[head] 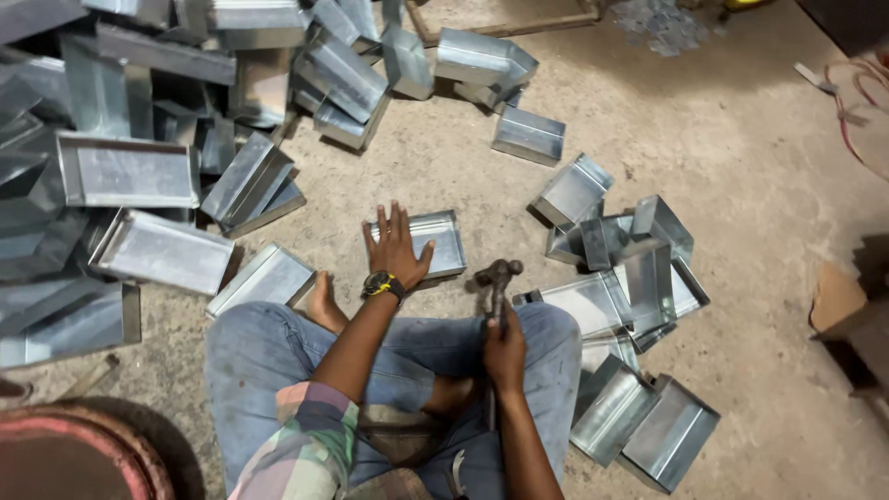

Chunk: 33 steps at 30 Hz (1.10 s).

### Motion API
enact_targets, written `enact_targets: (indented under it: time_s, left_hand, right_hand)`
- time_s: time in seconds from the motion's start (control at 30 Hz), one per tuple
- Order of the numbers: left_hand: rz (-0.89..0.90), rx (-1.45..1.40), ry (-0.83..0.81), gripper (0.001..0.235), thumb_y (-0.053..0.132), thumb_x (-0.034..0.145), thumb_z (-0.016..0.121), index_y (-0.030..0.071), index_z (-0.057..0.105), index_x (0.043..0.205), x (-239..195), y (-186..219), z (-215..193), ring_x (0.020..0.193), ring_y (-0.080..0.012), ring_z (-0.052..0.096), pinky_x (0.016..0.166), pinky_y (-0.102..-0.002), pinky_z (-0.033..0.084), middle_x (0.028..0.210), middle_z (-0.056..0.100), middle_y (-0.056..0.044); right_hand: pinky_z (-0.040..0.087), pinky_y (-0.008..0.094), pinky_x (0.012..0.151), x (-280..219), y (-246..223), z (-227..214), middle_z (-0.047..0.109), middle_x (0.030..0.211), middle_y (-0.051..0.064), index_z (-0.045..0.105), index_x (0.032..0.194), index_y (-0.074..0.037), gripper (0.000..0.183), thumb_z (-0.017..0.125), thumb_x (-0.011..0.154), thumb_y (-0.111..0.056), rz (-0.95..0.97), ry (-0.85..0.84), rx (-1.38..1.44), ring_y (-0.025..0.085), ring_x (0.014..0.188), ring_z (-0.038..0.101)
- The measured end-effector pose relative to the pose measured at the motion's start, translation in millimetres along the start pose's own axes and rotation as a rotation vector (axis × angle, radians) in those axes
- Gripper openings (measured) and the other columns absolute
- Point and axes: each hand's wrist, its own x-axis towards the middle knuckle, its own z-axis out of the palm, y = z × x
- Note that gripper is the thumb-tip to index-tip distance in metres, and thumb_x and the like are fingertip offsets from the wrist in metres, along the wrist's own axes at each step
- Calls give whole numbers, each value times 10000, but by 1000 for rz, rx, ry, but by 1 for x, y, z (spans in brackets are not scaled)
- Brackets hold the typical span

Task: The person hammers the edges and corners of various metal trays by hand using a hammer while sitting on the floor, handling each tray one at a time to flatten or shape the metal.

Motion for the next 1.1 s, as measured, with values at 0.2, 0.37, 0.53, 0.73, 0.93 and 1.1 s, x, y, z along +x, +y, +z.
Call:
enact_targets:
  time_s: [0.2, 0.37, 0.53, 0.73, 0.93, 1.1]
  left_hand:
    - [2, -4, -28, 916, 569, 897, 528, -16, 309, 1567, 31, 3, -5, 1560, -398, 103, 1214, -663, 43, 1684, 203, -181]
    - [-21, 15, -56, 951, 529, 832, 586, -3, 308, 1570, 36, 4, -14, 1555, -392, 110, 1214, -653, 41, 1681, 209, -165]
    - [-8, 9, -44, 950, 519, 839, 589, -1, 294, 1578, 31, 9, -5, 1557, -409, 81, 1214, -663, 37, 1688, 178, -164]
    - [-28, 4, -67, 990, 514, 818, 604, 12, 258, 1597, 39, 7, -7, 1570, -391, 51, 1210, -672, 19, 1706, 142, -151]
    - [-48, 12, -155, 1072, 518, 753, 645, 28, 205, 1599, 35, 11, -17, 1566, -384, -3, 1201, -680, -20, 1707, 58, -136]
    - [-51, -7, -255, 1132, 501, 715, 674, 27, 175, 1614, 2, 14, -28, 1575, -376, -42, 1188, -701, -34, 1718, 17, -139]
  right_hand:
    - [406, 254, 482, 21, -88, -35, 561, 725, 22, 498, 1528, -88, 535, 562, 997, -61, 231, 25, 302, 75, 562, 492]
    - [458, 227, 549, 36, -137, -55, 631, 860, 34, 467, 1530, -93, 484, 575, 1059, -97, -150, 134, 437, 73, 625, 538]
    - [508, 302, 654, 45, -107, -24, 679, 961, 115, 542, 1489, -59, 456, 614, 1041, -104, -158, 139, 73, 153, 738, 621]
    - [528, 371, 671, 40, -57, 3, 694, 872, 181, 611, 1428, -93, 449, 618, 979, -115, 50, 35, -215, 207, 761, 682]
    - [506, 319, 625, 46, -60, -1, 651, 721, 80, 593, 1439, -117, 456, 613, 983, -124, 175, -75, -92, 135, 644, 593]
    - [453, 262, 554, 42, -90, -18, 621, 742, 37, 588, 1460, -69, 479, 604, 983, -113, 113, -13, 157, 82, 619, 544]
